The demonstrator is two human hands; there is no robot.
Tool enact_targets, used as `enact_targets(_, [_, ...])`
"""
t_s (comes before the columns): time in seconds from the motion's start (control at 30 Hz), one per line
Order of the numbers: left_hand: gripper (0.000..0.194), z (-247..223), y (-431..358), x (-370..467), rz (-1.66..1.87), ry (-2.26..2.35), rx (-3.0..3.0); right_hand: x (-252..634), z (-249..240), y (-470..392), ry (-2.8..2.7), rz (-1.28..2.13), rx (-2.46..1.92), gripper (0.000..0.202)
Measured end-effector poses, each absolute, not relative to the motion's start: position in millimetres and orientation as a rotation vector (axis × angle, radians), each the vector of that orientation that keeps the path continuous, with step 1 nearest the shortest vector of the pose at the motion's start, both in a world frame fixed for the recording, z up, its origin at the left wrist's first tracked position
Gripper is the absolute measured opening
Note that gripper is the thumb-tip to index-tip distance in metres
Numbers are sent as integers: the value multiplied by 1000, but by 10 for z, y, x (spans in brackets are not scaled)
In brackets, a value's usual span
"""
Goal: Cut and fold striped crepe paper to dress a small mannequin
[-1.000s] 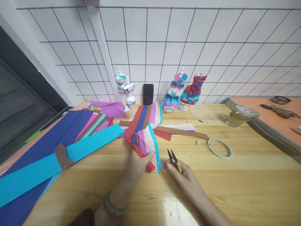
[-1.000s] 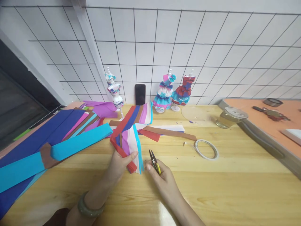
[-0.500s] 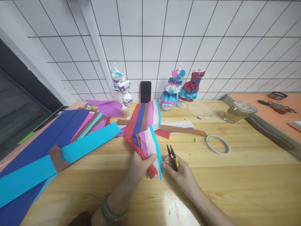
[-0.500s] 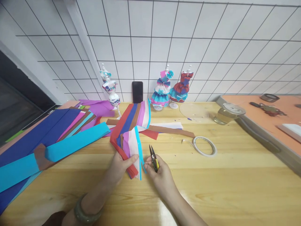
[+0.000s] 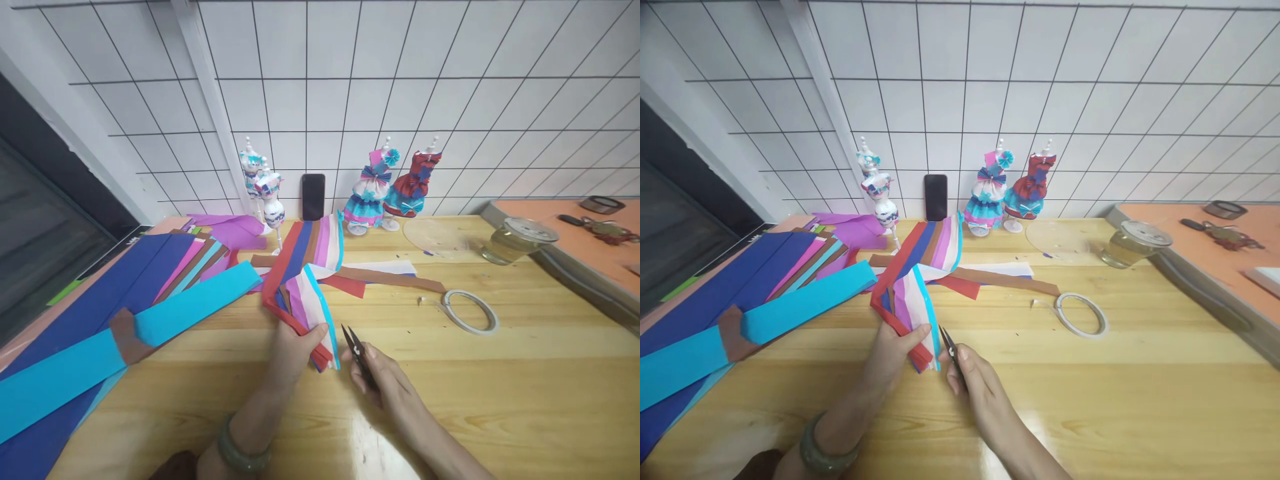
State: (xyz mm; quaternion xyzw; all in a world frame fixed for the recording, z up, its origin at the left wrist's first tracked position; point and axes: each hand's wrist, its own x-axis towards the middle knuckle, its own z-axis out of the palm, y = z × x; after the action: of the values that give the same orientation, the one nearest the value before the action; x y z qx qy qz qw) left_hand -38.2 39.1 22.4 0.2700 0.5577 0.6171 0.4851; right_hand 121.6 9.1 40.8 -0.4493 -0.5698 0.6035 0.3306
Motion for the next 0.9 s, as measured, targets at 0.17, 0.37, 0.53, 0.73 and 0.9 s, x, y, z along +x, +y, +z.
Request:
enact_targets(0.17, [75,189,393,-405,1496,1290,724,1174,328,106,-1366,1820,-1142,42])
enact_targets(0.37, [70,210,397,-402,1463,1213,668,1171,317,88,-1350,1918,-1130,41])
enact_targets(0.53, [71,246,366,-380,1431,1178,683,1173,333,75,-1362,1900,-1153,40])
enact_targets(0.73, [61,266,295,-308,1406,1211,696,1145,372,93,-1419,1802,-1128,39])
enact_targets(0.9, [51,262,255,-255,1345,1198,732,1120,357,85,-1393,1797,-1087,38])
